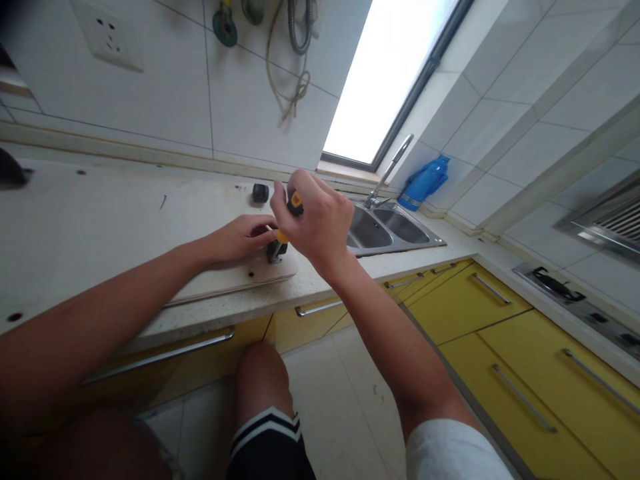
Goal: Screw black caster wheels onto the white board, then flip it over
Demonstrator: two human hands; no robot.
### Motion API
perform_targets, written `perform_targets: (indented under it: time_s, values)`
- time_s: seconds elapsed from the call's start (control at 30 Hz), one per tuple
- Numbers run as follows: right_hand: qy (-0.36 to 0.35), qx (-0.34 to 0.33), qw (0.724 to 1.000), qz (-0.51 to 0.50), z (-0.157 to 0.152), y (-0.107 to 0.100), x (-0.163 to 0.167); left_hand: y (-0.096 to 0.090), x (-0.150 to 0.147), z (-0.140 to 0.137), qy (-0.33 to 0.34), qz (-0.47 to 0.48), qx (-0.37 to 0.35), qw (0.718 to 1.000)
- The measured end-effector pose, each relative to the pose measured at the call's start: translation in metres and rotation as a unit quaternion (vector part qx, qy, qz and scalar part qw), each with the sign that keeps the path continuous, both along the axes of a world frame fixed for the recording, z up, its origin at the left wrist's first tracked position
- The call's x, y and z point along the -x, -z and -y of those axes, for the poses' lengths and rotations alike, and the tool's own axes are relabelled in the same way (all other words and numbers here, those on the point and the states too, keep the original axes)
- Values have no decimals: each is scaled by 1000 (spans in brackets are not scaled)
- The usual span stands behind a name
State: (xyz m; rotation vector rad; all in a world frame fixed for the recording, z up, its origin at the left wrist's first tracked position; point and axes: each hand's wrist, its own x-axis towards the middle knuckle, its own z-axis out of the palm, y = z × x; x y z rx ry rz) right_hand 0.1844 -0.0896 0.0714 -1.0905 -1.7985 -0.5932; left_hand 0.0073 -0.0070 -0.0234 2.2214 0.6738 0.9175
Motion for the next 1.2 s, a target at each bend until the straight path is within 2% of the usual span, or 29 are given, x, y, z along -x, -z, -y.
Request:
perform_targets:
  time_s: [0.1, 0.17, 0.3, 0.4, 0.47, 0.53, 0.6, 0.67, 0.9, 1.07, 1.2]
  values:
    - [41, 25, 998, 27, -1, -7, 3, 4, 0, -4, 5, 4, -2, 1000]
    - [33, 63, 997, 40, 0, -12, 3, 8, -1, -5, 8, 7, 1, 1000]
    - [-72, 169, 981, 57, 7, -20, -5, 9, -1, -5, 24, 11, 27, 999]
    - [-111, 196, 973, 52, 13, -21, -12, 7, -1, -3, 38, 13, 32, 999]
    - [-68, 174, 981, 58, 15, -18, -15, 5, -1, -2, 34, 5, 31, 999]
    - [8, 123, 990, 62, 16, -13, -16, 5, -2, -2, 21, 8, 33, 999]
    - [74, 67, 993, 61, 18, -8, -15, 6, -3, -2, 8, 24, 28, 999]
    - [108, 31, 991, 66, 20, -5, -13, 6, -3, -2, 1, 40, 18, 999]
    - [129, 9, 986, 107, 35, -13, -3, 7, -1, -3, -4, 47, -10, 999]
    - [126, 0, 983, 136, 25, -12, 10, 13, -3, -12, 12, 58, -33, 998]
    - [139, 32, 976, 162, 17, -10, 20, 19, -5, -19, -9, 67, -34, 997]
